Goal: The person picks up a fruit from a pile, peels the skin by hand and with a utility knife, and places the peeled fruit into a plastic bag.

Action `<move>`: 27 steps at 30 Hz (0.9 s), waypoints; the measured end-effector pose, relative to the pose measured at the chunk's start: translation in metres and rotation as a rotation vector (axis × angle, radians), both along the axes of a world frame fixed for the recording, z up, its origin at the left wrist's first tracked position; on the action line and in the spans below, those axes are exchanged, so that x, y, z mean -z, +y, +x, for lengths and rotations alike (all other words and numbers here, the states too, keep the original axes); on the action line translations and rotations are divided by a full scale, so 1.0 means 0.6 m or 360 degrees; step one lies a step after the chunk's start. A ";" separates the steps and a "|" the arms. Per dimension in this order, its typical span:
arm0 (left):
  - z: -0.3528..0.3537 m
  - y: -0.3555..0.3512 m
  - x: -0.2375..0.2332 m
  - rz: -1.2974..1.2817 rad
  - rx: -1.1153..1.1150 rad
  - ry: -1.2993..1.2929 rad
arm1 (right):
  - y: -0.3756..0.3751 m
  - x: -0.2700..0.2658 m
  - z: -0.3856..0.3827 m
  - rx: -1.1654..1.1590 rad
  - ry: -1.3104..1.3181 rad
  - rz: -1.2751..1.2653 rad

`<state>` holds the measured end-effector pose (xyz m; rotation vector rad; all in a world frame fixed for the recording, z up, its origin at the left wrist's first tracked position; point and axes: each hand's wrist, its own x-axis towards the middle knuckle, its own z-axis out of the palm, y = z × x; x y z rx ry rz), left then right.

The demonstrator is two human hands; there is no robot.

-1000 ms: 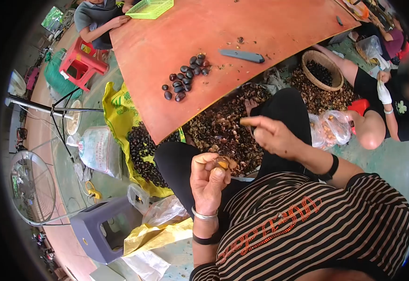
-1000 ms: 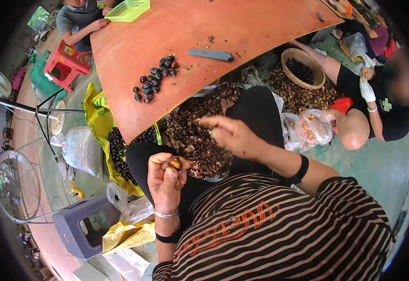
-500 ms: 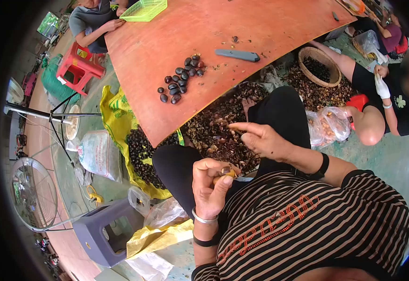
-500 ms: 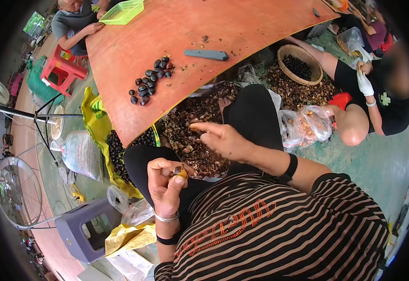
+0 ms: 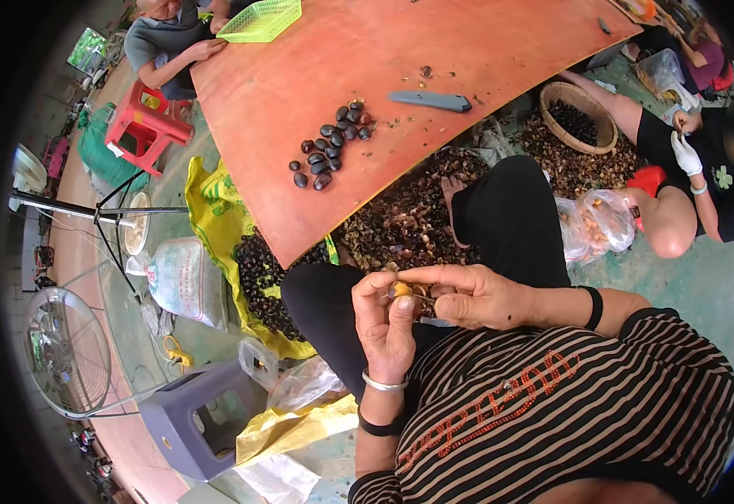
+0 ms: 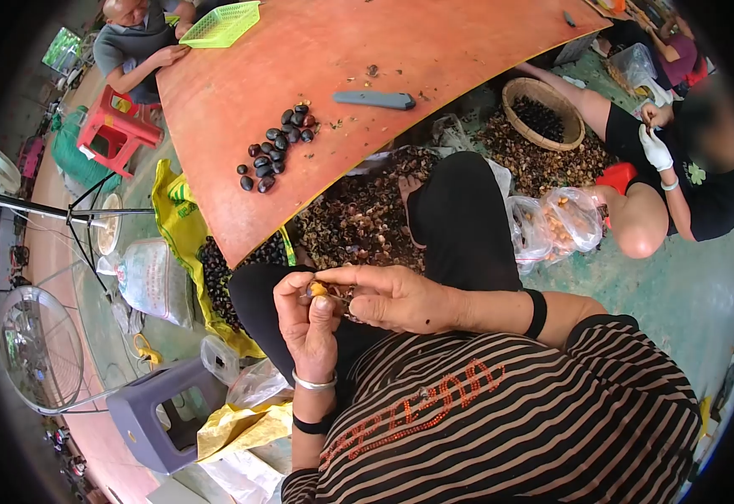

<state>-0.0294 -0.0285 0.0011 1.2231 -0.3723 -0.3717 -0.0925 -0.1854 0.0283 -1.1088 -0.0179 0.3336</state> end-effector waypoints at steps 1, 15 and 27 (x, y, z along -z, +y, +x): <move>0.001 0.000 -0.001 0.0013 0.0020 0.0032 | 0.001 0.003 -0.001 -0.0001 0.0000 -0.0001; 0.010 -0.012 0.007 -0.0160 0.0103 0.0317 | 0.004 0.004 0.000 0.0189 0.0054 0.0107; 0.027 -0.005 0.000 0.0066 0.0104 0.0201 | -0.015 0.000 0.012 0.0159 -0.0114 -0.0242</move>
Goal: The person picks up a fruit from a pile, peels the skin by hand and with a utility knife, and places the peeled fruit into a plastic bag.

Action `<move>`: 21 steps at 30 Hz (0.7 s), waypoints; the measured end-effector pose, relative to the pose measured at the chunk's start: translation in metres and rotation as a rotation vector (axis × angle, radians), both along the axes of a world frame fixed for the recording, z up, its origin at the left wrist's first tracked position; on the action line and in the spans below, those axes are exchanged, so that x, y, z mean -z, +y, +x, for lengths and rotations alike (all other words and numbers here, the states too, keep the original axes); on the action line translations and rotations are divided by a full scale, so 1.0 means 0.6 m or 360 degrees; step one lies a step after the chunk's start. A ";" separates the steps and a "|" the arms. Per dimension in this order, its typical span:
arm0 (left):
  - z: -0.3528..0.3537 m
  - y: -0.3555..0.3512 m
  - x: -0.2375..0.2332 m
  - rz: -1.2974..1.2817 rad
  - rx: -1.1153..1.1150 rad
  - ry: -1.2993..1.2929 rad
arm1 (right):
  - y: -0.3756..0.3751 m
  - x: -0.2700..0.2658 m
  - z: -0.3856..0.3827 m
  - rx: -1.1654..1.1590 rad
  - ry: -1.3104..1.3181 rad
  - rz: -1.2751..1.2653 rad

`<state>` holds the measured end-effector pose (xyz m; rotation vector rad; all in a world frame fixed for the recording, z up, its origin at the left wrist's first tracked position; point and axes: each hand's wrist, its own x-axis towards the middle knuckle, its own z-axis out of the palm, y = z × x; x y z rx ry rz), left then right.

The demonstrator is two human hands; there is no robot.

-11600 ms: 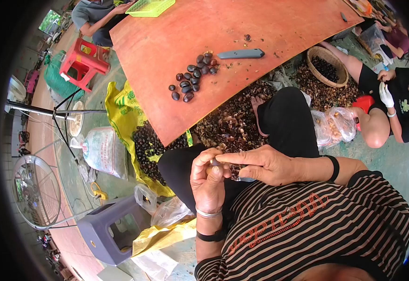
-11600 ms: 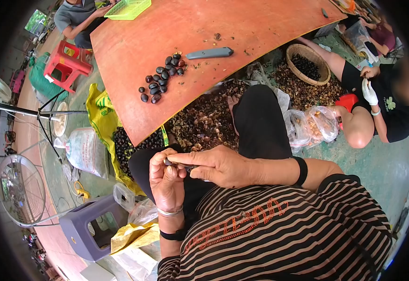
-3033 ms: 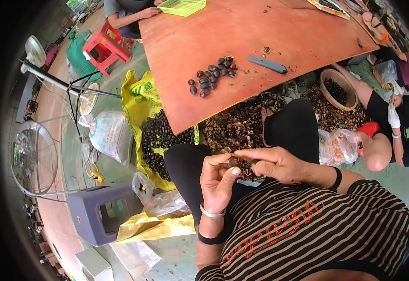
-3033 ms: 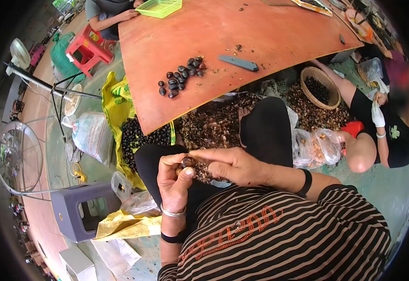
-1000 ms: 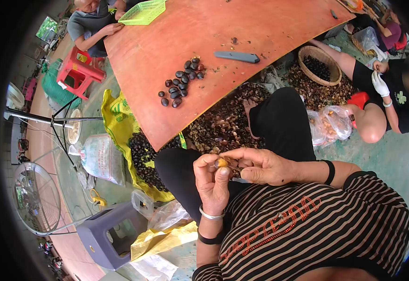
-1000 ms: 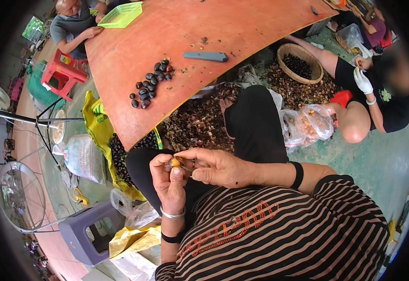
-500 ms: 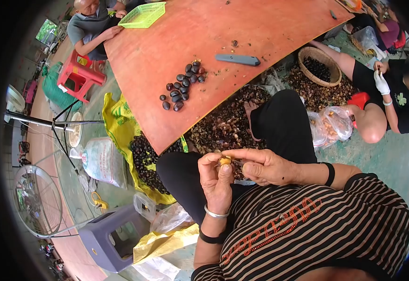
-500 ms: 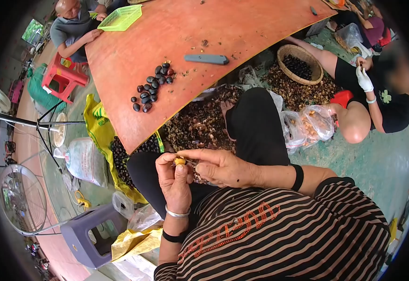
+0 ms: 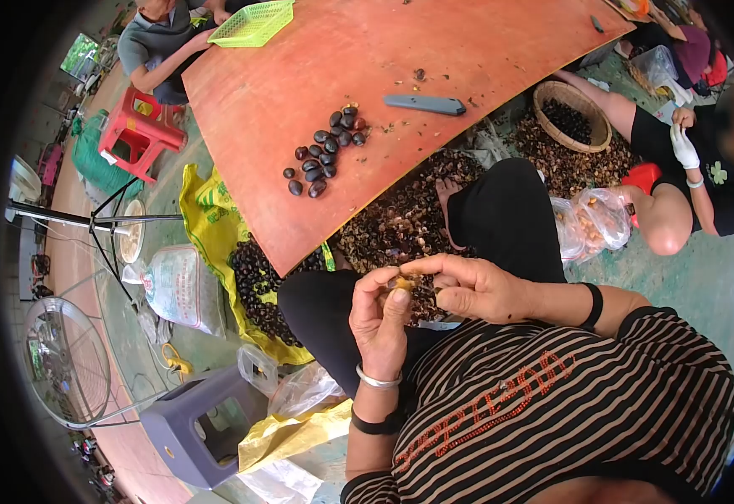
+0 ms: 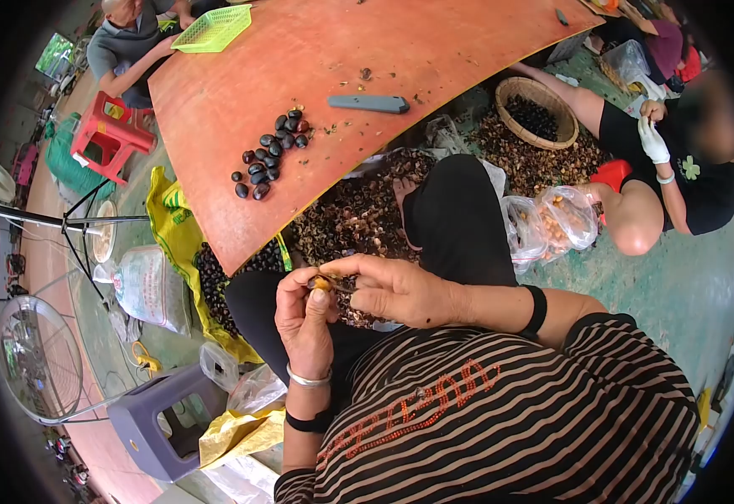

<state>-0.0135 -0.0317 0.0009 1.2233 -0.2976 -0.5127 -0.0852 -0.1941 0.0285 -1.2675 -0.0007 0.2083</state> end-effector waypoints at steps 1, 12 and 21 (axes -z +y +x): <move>0.000 0.000 -0.001 0.0001 0.0003 0.0002 | -0.002 -0.007 0.002 -0.0016 -0.0146 -0.0211; 0.000 0.017 -0.028 0.0332 0.0003 -0.0156 | -0.012 -0.007 0.019 -0.0111 -0.0495 -0.0901; 0.000 0.026 -0.042 0.0443 0.0321 -0.0068 | -0.020 0.015 0.021 0.0002 -0.0637 -0.0997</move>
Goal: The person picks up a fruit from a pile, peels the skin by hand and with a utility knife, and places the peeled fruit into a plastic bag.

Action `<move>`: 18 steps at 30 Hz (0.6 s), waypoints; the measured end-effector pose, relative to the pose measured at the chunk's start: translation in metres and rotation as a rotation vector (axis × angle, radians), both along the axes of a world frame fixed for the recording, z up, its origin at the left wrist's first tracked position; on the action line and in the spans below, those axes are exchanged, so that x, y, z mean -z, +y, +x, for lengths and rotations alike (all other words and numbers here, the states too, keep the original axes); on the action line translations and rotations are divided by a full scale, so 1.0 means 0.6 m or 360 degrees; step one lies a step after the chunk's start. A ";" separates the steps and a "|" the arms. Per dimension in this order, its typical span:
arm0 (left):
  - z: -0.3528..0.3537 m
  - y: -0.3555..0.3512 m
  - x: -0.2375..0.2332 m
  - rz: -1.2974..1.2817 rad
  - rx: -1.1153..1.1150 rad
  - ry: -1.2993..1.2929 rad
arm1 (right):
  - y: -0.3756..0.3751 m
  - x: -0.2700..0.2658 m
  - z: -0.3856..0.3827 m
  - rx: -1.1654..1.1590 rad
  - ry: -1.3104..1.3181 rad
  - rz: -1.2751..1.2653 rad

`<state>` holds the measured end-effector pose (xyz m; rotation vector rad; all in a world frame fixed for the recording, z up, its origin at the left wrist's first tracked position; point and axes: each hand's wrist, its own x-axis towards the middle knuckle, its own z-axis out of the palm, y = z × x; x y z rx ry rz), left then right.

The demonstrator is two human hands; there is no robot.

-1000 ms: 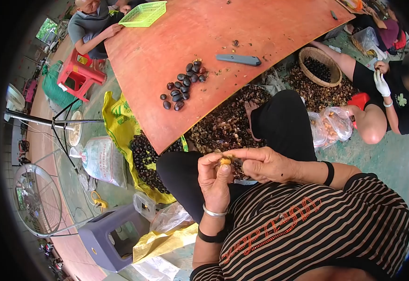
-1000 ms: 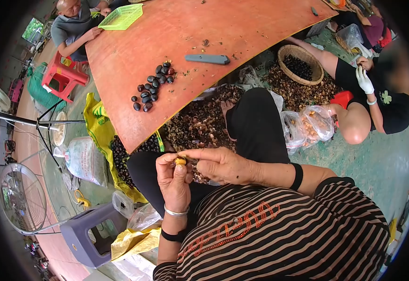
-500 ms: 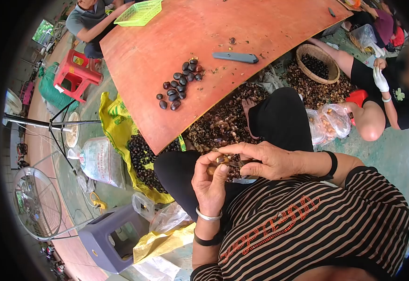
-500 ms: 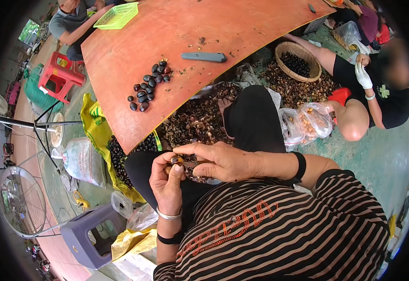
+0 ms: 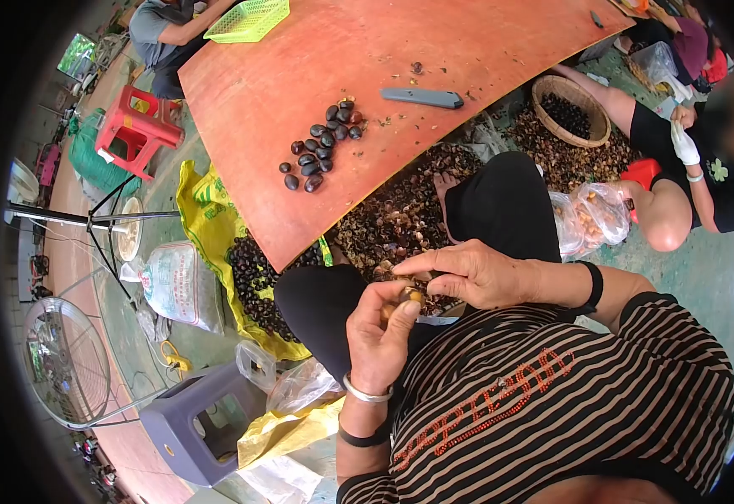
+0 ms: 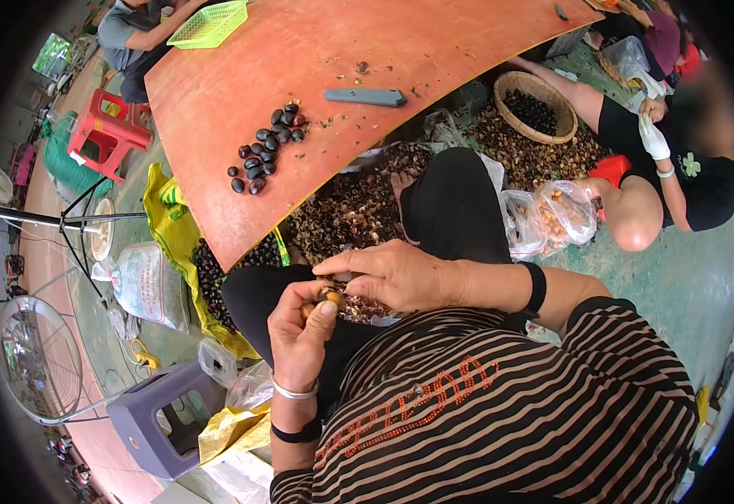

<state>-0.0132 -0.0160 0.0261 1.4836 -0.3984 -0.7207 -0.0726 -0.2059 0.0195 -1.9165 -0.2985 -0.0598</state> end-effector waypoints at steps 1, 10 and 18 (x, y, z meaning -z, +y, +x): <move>-0.003 -0.004 0.002 -0.0107 -0.0030 0.0054 | -0.001 0.000 0.000 -0.0001 0.0039 0.0070; -0.003 -0.004 0.003 -0.0150 -0.0088 0.0105 | -0.010 -0.016 -0.008 -0.0215 0.0307 0.0180; 0.002 0.000 0.004 0.0018 -0.0078 -0.0010 | -0.005 0.011 -0.006 -0.0146 0.0292 0.0261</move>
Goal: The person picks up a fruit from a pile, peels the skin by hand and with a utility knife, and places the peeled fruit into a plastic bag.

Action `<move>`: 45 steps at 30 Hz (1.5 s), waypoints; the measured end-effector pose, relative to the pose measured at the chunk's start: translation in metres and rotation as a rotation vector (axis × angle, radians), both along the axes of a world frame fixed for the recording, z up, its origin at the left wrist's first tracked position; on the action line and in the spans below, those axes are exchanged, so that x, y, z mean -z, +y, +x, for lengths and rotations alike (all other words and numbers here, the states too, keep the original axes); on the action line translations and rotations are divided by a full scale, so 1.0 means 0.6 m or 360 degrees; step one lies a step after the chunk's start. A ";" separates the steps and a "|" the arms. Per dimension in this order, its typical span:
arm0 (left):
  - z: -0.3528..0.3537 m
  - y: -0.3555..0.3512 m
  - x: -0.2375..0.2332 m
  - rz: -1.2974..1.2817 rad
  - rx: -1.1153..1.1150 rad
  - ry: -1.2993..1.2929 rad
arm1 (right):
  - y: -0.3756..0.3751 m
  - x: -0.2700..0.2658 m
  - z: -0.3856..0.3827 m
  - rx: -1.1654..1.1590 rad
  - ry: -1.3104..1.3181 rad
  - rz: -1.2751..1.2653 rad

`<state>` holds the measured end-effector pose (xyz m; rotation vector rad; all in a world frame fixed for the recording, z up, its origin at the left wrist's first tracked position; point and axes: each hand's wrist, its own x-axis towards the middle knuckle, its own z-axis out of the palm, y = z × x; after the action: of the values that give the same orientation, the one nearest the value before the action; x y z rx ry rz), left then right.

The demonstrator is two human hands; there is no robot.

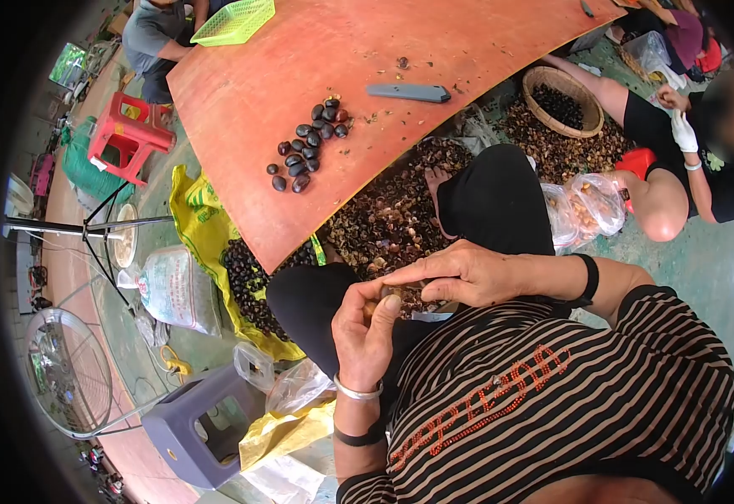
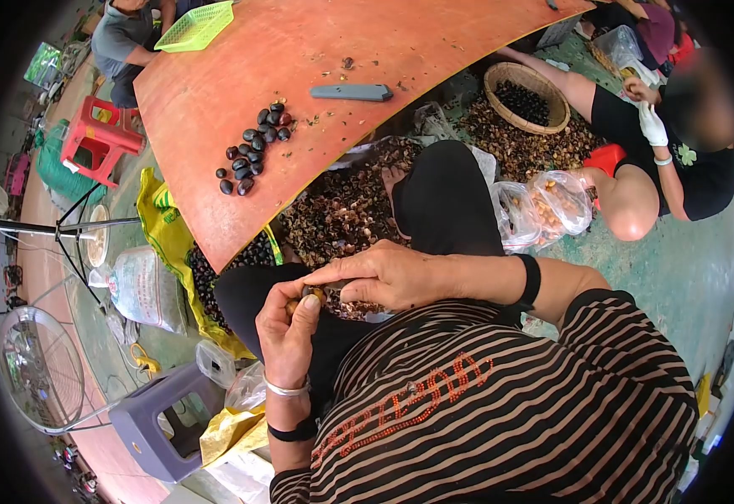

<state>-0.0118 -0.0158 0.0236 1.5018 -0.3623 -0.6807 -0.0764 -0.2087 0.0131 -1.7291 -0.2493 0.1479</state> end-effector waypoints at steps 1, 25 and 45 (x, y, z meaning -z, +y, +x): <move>0.003 0.003 0.007 0.0063 0.0000 -0.0009 | 0.005 0.010 0.001 0.0063 -0.0072 -0.0038; -0.007 0.008 0.027 -0.0296 0.0019 -0.0080 | 0.022 -0.026 -0.009 -0.0105 0.0497 0.0548; -0.010 0.000 -0.019 -0.0534 -0.0110 -0.0075 | 0.005 0.032 -0.021 0.0380 0.0762 0.0516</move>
<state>-0.0181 -0.0160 0.0348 1.2065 -0.4355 -0.5018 -0.0887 -0.2054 -0.0063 -1.3415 0.2725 0.3210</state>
